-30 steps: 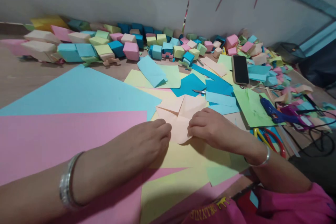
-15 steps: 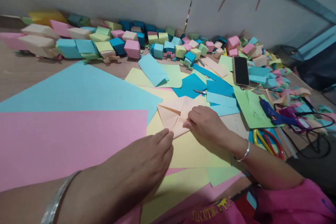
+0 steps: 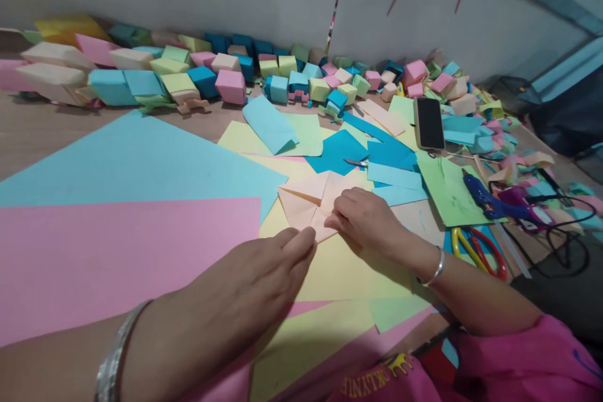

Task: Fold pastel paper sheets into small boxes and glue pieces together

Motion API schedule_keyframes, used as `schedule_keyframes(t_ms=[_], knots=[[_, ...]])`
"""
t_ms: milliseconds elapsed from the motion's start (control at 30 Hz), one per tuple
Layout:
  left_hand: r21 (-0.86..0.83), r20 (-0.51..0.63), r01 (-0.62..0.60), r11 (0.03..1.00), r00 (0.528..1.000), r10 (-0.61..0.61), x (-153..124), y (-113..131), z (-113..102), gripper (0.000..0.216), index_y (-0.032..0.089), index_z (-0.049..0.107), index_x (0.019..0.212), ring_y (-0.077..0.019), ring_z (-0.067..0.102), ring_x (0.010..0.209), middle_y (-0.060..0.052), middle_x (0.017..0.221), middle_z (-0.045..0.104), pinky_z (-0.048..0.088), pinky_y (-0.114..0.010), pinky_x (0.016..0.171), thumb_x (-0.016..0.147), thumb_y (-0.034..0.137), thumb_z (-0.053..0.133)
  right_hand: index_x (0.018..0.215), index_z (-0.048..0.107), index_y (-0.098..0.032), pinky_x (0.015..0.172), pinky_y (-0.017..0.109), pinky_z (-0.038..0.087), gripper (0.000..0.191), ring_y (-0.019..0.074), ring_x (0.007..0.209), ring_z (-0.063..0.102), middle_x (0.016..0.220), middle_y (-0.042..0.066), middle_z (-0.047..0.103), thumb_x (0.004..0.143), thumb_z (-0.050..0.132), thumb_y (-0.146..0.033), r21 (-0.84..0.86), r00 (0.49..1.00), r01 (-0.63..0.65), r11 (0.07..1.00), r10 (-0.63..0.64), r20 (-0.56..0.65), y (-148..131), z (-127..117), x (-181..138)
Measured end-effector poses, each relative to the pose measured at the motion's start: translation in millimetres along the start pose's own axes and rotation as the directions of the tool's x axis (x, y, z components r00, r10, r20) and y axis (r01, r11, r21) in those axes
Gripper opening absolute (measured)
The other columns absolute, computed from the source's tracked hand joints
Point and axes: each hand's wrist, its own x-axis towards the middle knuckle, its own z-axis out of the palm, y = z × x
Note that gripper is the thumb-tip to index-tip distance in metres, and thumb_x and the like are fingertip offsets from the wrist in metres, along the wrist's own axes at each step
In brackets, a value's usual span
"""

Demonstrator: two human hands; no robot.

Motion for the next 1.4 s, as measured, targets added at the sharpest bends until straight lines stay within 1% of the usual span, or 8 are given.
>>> schedule_keyframes(t_ms=[100,167,300,633,800,1000,1200,1400], knots=[[0.037,0.099,0.047,0.998,0.994,-0.051,10,2,4,0.048,0.013,0.058,0.12,-0.0199,0.061,0.105,-0.011,0.123,0.065,0.053,-0.033,0.085,0.087,0.0,0.027,0.075,0.052,-0.018,0.062,0.031,0.028,0.028,0.0178,0.072,0.047,0.074,0.005,0.057,0.095,0.046,-0.037,-0.002,0.999,-0.028,1.0,0.028,0.02,-4,-3,0],[0.073,0.147,0.049,0.996,0.987,-0.06,14,3,8,0.051,0.009,0.055,0.126,-0.0213,0.061,0.105,-0.015,0.128,0.062,0.052,-0.036,0.087,0.086,-0.001,0.025,0.075,0.051,-0.018,0.063,0.031,0.028,0.027,0.0176,0.072,0.047,0.074,0.004,0.057,0.095,0.047,-0.036,-0.003,0.998,-0.063,0.998,0.063,0.031,-7,-5,0],[0.067,0.151,0.047,0.997,0.987,-0.056,16,3,15,0.052,0.009,0.047,0.134,-0.0229,0.055,0.117,-0.016,0.136,0.055,0.046,-0.04,0.097,0.085,0.002,0.031,0.075,0.05,-0.018,0.062,0.03,0.028,0.027,0.0169,0.072,0.048,0.075,0.003,0.058,0.093,0.052,-0.037,0.005,0.985,-0.168,0.986,0.168,0.03,-10,-8,-1],[0.027,0.157,0.051,0.998,0.986,-0.054,18,-3,19,0.044,0.015,0.053,0.127,-0.0234,0.058,0.104,-0.014,0.122,0.063,0.047,-0.038,0.091,0.085,0.008,0.041,0.081,0.051,-0.018,0.057,0.028,0.027,0.032,0.0166,0.07,0.049,0.078,0.004,0.059,0.083,0.067,-0.046,0.031,0.972,-0.229,0.973,0.227,0.058,-6,-15,1],[0.007,0.173,0.03,1.0,0.984,-0.031,17,-6,16,0.037,0.016,0.058,0.118,-0.024,0.057,0.103,-0.013,0.12,0.063,0.046,-0.039,0.09,0.085,0.009,0.044,0.071,0.054,-0.019,0.055,0.027,0.025,0.029,0.0153,0.068,0.051,0.072,0.001,0.06,0.073,0.078,-0.035,0.032,0.937,-0.294,0.955,0.282,0.204,12,-29,1],[-0.001,0.179,-0.003,1.0,0.984,0.003,33,-7,12,0.014,0.017,0.06,0.098,-0.0234,0.054,0.091,-0.011,0.102,0.062,0.046,-0.037,0.079,0.09,0.025,0.052,0.069,0.058,-0.018,0.058,0.024,0.029,0.015,0.0111,0.069,0.052,0.071,-0.003,0.062,0.076,0.071,-0.012,0.22,0.967,-0.215,0.951,0.177,0.181,19,-35,-5],[0.088,0.163,0.076,0.993,0.983,-0.09,52,-9,26,0.044,0.015,0.048,0.129,-0.0215,0.05,0.085,-0.009,0.104,0.057,0.044,-0.034,0.073,0.093,0.039,0.052,0.068,0.058,-0.018,0.056,0.025,0.027,0.014,0.0114,0.066,0.052,0.071,-0.001,0.062,0.077,0.069,-0.016,0.164,0.947,-0.262,0.951,0.221,0.232,15,-36,-2],[0.043,0.272,0.043,0.998,0.961,-0.053,42,-5,19,0.019,0.017,0.064,0.089,-0.0229,0.051,0.088,-0.007,0.097,0.058,0.044,-0.037,0.075,0.092,0.032,0.053,0.07,0.059,-0.017,0.056,0.024,0.026,0.015,0.0115,0.067,0.051,0.072,-0.001,0.062,0.076,0.072,-0.019,0.174,0.936,-0.282,0.943,0.231,0.266,18,-35,-1]])
